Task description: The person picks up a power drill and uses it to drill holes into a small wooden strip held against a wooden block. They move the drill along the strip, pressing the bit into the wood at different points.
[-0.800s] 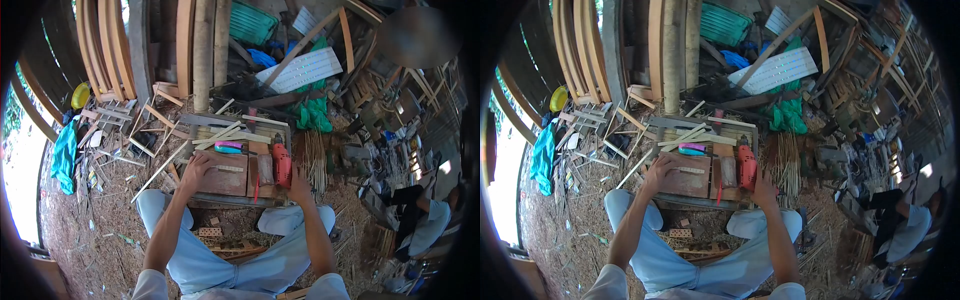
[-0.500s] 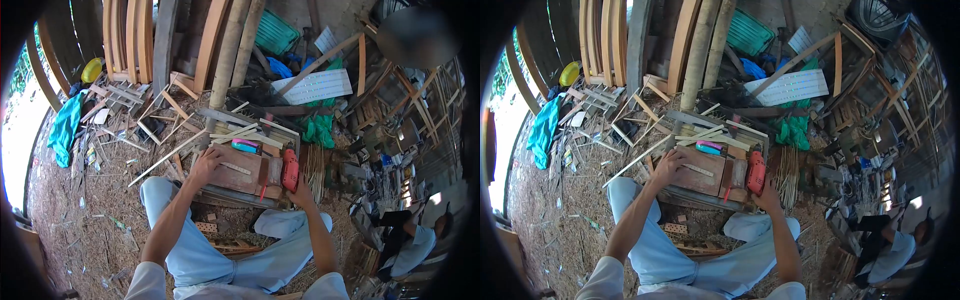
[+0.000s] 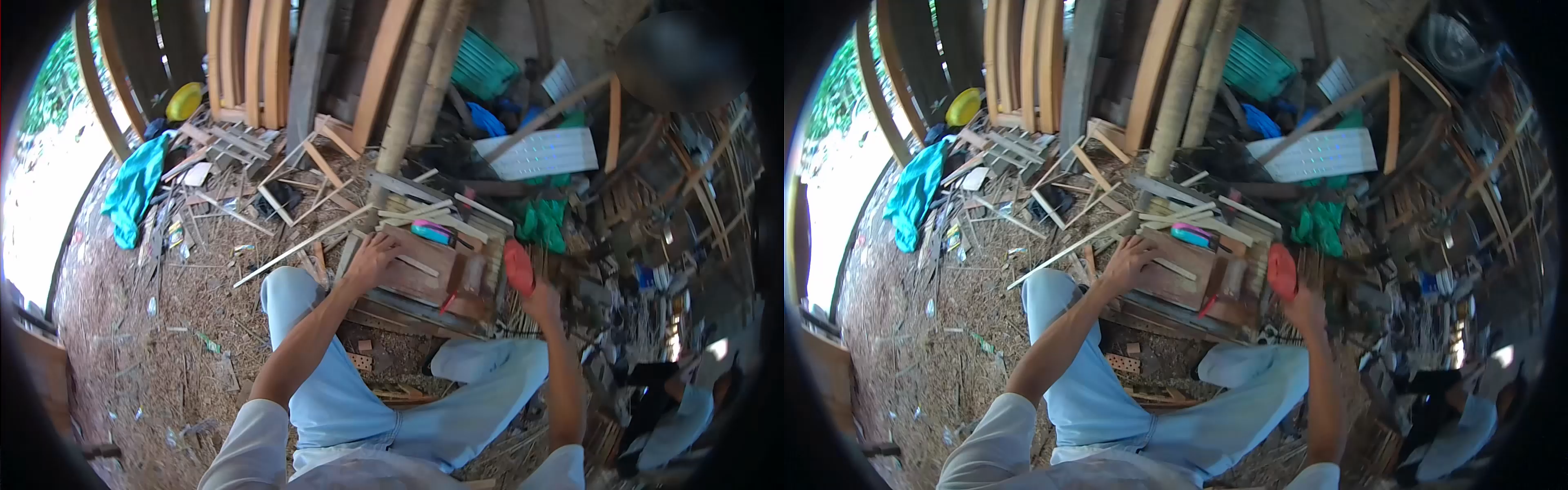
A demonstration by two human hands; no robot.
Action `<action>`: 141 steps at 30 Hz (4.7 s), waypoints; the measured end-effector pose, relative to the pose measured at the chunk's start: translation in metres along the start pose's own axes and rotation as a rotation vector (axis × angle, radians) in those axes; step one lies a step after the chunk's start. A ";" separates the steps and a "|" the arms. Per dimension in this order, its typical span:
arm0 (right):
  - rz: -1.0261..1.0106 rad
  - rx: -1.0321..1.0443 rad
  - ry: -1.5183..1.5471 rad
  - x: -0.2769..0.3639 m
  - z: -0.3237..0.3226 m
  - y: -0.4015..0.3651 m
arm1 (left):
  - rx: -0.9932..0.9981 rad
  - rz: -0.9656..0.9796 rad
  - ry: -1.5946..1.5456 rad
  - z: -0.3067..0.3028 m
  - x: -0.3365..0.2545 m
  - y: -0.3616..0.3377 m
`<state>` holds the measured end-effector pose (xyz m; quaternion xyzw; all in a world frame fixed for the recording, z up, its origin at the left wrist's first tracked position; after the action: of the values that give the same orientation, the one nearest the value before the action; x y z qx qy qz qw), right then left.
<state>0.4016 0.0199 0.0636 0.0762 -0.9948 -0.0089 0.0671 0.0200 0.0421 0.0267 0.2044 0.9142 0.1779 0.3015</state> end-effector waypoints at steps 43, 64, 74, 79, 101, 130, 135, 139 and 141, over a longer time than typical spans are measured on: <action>0.017 0.324 0.977 0.155 -0.127 -0.035 | 0.181 -0.037 -0.198 0.030 -0.021 0.003; 0.026 0.358 0.959 0.159 -0.129 -0.035 | 0.169 -0.020 -0.192 0.031 -0.021 0.005; 0.001 0.353 0.962 0.158 -0.129 -0.033 | 0.159 -0.012 -0.190 0.029 -0.022 0.006; 0.009 0.357 0.965 0.156 -0.126 -0.033 | 0.166 -0.019 -0.191 0.029 -0.022 0.006; 0.007 0.382 0.961 0.156 -0.126 -0.032 | 0.171 -0.018 -0.208 0.030 -0.021 0.005; -0.117 0.490 0.493 0.179 -0.145 0.016 | 0.174 -0.028 -0.178 0.032 -0.020 0.004; -0.074 0.564 0.483 0.177 -0.141 0.022 | 0.159 -0.014 -0.167 0.032 -0.021 0.004; -0.175 0.527 0.448 0.178 -0.139 0.028 | 0.144 -0.020 -0.183 0.030 -0.021 0.004; -0.190 0.517 0.462 0.179 -0.140 0.027 | 0.153 -0.016 -0.182 0.031 -0.021 0.004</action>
<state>0.2412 0.0182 0.2269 0.1827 -0.9113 0.2541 0.2677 0.0558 0.0420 0.0149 0.2347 0.8955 0.0858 0.3683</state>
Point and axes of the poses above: each hand's wrist, its own y-axis towards the middle knuckle, its own z-axis out of the palm, x = y × z, the point moved 8 cm from there along y, towards the middle knuckle, and after that the axes turned 13 degrees about -z, right-handed, at the moved point
